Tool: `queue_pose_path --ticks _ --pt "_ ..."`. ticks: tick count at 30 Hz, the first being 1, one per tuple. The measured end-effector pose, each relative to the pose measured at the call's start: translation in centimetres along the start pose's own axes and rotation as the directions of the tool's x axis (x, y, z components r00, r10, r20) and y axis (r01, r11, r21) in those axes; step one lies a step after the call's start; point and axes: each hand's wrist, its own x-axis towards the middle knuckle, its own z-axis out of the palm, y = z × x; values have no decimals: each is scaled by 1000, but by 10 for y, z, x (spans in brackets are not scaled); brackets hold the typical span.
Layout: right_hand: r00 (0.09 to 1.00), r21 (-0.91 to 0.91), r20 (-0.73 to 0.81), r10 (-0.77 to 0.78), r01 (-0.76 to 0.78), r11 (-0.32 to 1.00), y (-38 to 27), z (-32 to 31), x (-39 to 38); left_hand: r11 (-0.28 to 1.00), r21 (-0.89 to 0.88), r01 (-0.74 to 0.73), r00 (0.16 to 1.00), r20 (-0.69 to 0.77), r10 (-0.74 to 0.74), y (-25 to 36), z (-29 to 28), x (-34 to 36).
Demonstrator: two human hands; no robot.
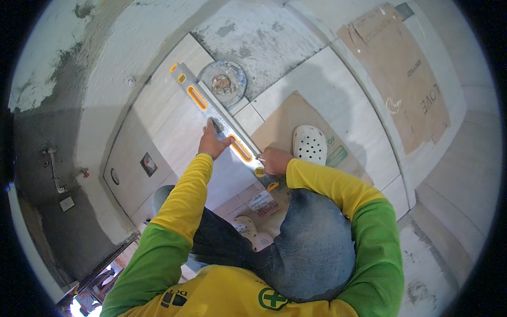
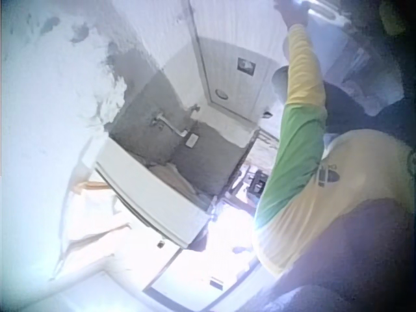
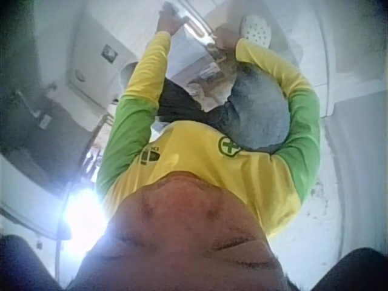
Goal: The person uses a level to check the flatness of tiles on the floor. They use a tape measure and a pencil to measure and mark a tile near a drain hole.
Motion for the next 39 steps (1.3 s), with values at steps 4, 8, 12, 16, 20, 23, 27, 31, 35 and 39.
queue_pose_path --ticks 4,8,12,16,20,23,27,31,35,39 --pt "997 7 66 29 -29 1000 -10 -11 -1 999 -30 36 999 -23 -37 -4 2 -3" --pt "997 -6 68 30 -29 1000 -13 -14 -1 1000 -29 8 999 -41 -9 -6 3 -2" --pt "997 -23 76 19 -18 1000 -11 -12 -3 998 -60 6 1000 -23 -7 0 -1 -4" --pt "998 -41 52 24 -22 999 -8 -6 0 998 -61 0 1000 -28 -1 0 0 -5" --pt "1000 -12 20 -17 17 1000 -9 -6 0 996 -81 -29 999 -26 27 -5 0 -3" --pt "1000 1 16 8 -8 1000 -12 -7 -3 998 -60 -7 1000 0 7 -5 1 -2" --pt "998 11 51 31 -32 999 -9 -7 -1 999 -48 0 1000 20 1 -3 0 -2" --pt "999 -12 26 -21 21 1000 -7 -7 -2 999 -16 31 998 56 -30 2 -2 -3" --pt "999 -5 31 36 -35 999 -7 -5 -1 998 66 5 1000 4 -6 -1 2 0" --pt "997 27 56 57 -58 998 -9 -8 -4 998 46 42 994 101 -47 3 -2 0"
